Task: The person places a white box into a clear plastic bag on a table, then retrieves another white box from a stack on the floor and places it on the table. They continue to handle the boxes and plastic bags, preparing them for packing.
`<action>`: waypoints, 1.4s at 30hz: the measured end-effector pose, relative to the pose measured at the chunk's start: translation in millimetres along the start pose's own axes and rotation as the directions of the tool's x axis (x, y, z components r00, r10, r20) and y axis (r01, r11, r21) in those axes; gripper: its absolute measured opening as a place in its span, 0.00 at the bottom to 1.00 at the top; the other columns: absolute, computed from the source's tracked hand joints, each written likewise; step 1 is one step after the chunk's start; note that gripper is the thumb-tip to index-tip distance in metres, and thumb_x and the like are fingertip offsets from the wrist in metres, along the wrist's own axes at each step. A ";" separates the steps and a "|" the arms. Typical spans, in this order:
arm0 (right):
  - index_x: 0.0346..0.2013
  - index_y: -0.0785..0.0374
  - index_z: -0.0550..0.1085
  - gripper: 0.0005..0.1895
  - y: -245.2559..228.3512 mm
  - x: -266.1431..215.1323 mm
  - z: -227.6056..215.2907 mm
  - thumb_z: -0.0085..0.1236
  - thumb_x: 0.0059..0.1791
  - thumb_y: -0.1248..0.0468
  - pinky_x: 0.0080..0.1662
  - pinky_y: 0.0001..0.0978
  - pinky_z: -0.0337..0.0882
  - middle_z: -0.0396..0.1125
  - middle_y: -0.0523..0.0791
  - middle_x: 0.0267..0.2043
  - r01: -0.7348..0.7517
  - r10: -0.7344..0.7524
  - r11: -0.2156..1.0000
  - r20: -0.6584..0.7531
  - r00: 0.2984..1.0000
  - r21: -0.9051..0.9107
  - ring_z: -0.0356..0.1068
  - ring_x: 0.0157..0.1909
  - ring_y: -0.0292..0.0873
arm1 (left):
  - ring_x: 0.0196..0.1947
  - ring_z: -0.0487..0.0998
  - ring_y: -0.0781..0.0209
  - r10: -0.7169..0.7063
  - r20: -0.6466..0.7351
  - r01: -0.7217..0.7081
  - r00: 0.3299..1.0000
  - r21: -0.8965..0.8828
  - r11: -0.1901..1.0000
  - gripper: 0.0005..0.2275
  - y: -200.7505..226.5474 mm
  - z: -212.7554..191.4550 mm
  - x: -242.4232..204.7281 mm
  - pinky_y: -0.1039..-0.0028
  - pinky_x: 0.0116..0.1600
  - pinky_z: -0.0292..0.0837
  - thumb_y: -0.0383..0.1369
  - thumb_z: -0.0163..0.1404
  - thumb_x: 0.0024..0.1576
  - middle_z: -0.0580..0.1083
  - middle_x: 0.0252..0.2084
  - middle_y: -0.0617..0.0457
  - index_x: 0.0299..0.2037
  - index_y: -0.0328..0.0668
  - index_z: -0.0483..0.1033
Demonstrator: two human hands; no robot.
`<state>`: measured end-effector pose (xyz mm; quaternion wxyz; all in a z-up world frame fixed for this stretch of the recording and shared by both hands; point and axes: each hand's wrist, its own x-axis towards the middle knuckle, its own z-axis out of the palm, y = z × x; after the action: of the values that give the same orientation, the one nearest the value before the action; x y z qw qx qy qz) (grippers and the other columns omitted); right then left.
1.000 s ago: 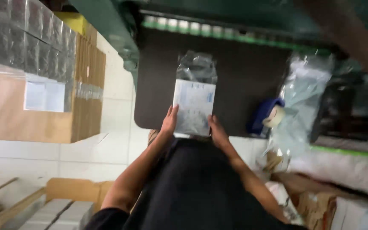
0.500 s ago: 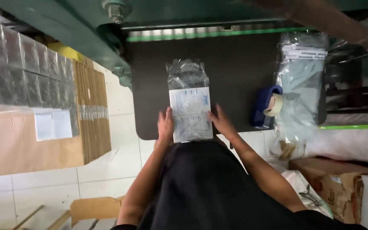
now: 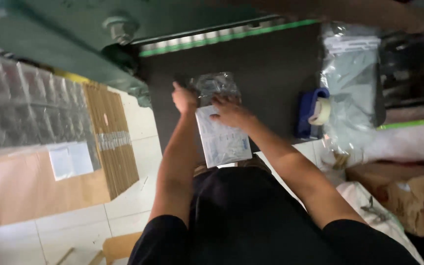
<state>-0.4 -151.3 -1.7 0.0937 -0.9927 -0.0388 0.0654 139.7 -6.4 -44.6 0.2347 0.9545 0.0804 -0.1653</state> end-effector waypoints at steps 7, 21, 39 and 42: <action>0.63 0.53 0.67 0.24 56.1 27.5 -20.9 0.56 0.54 0.51 0.60 0.52 0.68 0.70 0.48 0.55 -0.326 0.468 0.814 -0.210 0.858 0.481 0.71 0.58 0.55 | 0.53 0.77 0.35 0.052 -0.455 -0.100 0.889 -0.081 0.992 0.29 -7.2 19.4 3.2 0.48 0.52 0.75 0.47 0.54 0.59 0.73 0.55 0.34 0.65 0.35 0.63; 0.38 0.48 0.78 0.05 173.4 115.8 69.1 0.59 0.52 0.54 0.51 0.45 0.72 0.75 0.45 0.41 -0.260 0.213 0.852 0.153 0.965 0.455 0.74 0.50 0.54 | 0.79 0.40 0.35 0.390 -0.069 -0.377 0.918 0.153 0.914 0.36 29.1 -23.3 -147.5 0.27 0.71 0.28 0.55 0.41 0.63 0.44 0.79 0.32 0.76 0.38 0.50; 0.72 0.57 0.63 0.33 2.0 -27.2 -24.9 0.52 0.55 0.47 0.69 0.59 0.50 0.55 0.54 0.74 0.107 -0.092 0.993 -0.257 0.962 0.048 0.52 0.74 0.61 | 0.77 0.46 0.34 0.420 -0.128 -0.384 0.898 0.233 0.893 0.30 7.4 -8.5 -34.2 0.23 0.67 0.48 0.41 0.52 0.57 0.46 0.78 0.34 0.72 0.53 0.62; 0.65 0.54 0.68 0.29 2.0 -6.4 -35.8 0.53 0.54 0.44 0.56 0.54 0.65 0.66 0.48 0.60 0.111 -0.081 0.987 -0.244 0.966 0.114 0.65 0.57 0.53 | 0.48 0.81 0.43 0.008 0.026 -0.010 1.000 0.082 0.997 0.40 -14.4 50.5 48.3 0.47 0.48 0.81 0.50 0.67 0.44 0.72 0.52 0.48 0.64 0.45 0.63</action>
<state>-1.6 -160.3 33.6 0.1634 -0.9823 -0.0712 -0.0567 167.4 -14.2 -109.9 0.1970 0.9615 0.0663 -0.1798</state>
